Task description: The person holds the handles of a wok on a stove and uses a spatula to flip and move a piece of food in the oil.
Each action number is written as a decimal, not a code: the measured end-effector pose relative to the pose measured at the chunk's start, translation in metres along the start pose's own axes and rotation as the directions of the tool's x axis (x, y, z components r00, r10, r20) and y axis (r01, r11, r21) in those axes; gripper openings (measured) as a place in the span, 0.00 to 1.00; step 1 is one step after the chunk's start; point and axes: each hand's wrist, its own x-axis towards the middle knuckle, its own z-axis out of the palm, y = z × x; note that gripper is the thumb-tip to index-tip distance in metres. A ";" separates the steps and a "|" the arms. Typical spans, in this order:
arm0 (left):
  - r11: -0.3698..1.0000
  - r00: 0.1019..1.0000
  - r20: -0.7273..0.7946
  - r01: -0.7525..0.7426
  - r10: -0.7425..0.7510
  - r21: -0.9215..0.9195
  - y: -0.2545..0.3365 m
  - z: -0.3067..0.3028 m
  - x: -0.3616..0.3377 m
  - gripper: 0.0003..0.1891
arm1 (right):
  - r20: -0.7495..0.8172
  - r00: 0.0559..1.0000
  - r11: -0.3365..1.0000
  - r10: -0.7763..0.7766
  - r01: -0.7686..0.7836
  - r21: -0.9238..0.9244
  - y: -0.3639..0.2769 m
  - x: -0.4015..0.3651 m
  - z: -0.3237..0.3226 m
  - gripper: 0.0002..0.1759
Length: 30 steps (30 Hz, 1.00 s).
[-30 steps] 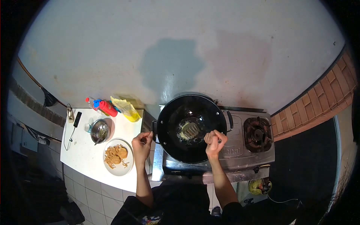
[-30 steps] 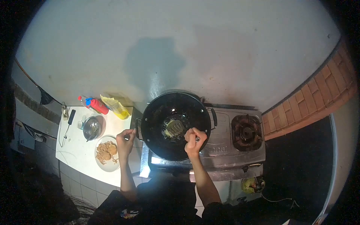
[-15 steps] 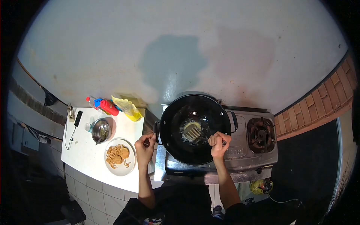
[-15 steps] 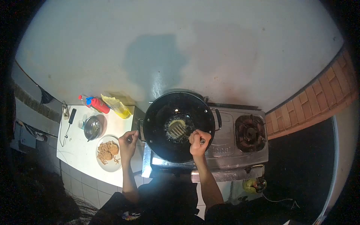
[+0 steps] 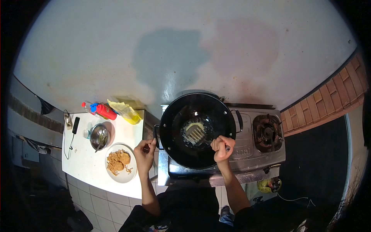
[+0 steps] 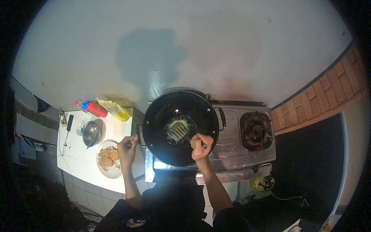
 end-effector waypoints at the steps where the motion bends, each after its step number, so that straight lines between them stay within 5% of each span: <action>1: 1.000 1.000 0.000 -0.001 0.001 -0.001 0.001 0.000 0.000 0.12 | -0.015 1.000 1.000 -0.010 0.010 0.005 0.002 -0.001 0.000 0.19; 18: 0.994 0.994 0.007 -0.107 0.107 0.008 0.000 -0.002 0.002 0.08 | 0.024 0.998 0.998 0.062 -0.062 0.015 0.000 0.001 0.001 0.17; 20: 0.991 0.991 0.011 -0.133 0.133 0.007 -0.001 -0.003 0.003 0.08 | -0.163 0.983 0.996 0.087 -0.082 0.034 0.001 -0.003 0.008 0.16; 23: 0.991 0.990 0.030 -0.134 0.134 -0.005 -0.003 -0.005 0.006 0.08 | -0.108 0.992 0.991 0.064 -0.076 -0.111 -0.001 0.003 0.005 0.17; 28: 0.980 0.980 0.016 -0.196 0.197 -0.036 -0.007 -0.005 0.006 0.07 | -0.024 0.998 0.998 0.061 -0.061 0.003 -0.020 0.022 -0.002 0.19; 30: 0.980 0.979 0.033 -0.201 0.201 -0.008 -0.001 -0.007 0.004 0.07 | 0.007 0.995 0.987 0.098 -0.096 -0.131 -0.039 0.029 -0.004 0.18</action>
